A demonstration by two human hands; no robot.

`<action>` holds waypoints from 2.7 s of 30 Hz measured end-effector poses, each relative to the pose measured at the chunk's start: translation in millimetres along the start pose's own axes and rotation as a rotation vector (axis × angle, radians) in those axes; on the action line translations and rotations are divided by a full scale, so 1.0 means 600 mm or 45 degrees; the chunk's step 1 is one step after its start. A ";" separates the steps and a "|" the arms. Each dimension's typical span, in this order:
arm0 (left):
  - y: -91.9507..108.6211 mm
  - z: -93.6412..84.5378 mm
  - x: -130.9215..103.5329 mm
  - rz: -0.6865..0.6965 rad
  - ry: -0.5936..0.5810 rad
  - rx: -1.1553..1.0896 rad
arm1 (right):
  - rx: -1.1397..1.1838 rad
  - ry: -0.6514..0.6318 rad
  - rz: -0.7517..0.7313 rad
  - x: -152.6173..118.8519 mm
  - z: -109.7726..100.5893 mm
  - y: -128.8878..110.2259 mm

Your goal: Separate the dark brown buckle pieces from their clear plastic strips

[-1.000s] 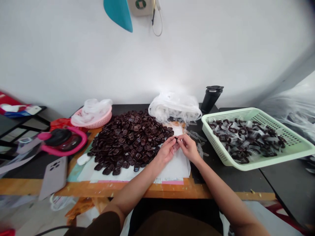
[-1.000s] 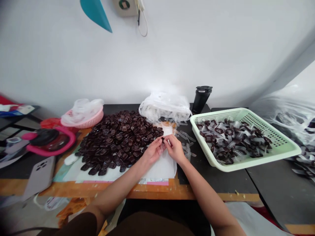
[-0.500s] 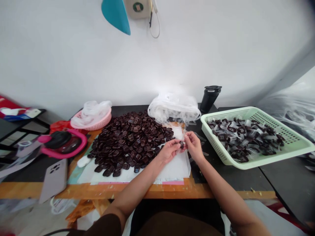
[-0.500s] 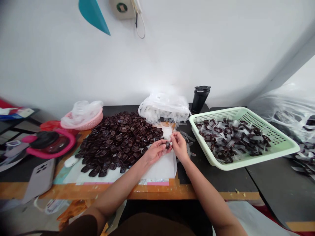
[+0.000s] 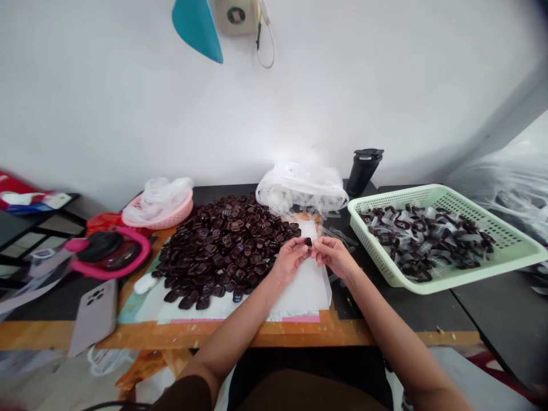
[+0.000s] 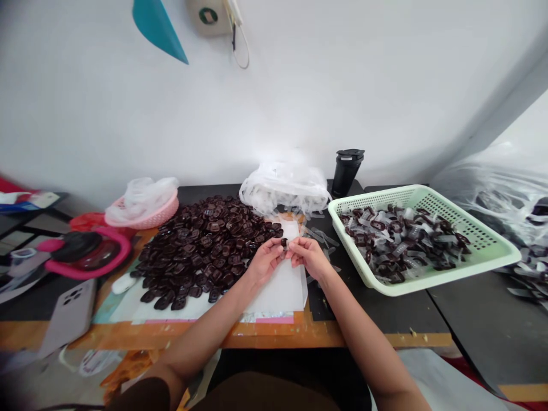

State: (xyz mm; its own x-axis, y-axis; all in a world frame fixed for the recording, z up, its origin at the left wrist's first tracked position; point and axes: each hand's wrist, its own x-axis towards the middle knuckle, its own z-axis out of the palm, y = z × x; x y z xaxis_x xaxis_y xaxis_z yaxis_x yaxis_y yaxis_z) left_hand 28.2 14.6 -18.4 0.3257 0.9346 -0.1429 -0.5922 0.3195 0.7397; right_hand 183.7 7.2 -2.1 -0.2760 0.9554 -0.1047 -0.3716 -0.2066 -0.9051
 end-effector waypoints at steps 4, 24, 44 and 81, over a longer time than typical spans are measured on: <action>0.003 -0.001 0.001 0.066 -0.004 0.117 | 0.017 0.086 0.092 0.002 0.001 0.001; -0.003 -0.015 0.007 0.334 -0.044 0.435 | -0.125 0.139 -0.112 0.007 0.006 0.019; 0.004 -0.005 0.004 0.365 -0.006 0.497 | -0.105 0.261 -0.159 0.010 0.014 0.031; -0.001 -0.007 0.008 0.088 0.062 0.643 | -1.758 0.293 -0.757 -0.011 0.015 0.012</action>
State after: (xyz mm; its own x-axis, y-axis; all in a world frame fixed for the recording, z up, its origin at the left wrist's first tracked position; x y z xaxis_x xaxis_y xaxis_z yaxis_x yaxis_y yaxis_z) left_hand 26.9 19.3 -22.2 0.2566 0.9609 -0.1042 -0.1770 0.1527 0.9723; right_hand 174.7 -2.6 -4.0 -0.2014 0.8642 0.4611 0.7551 0.4369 -0.4889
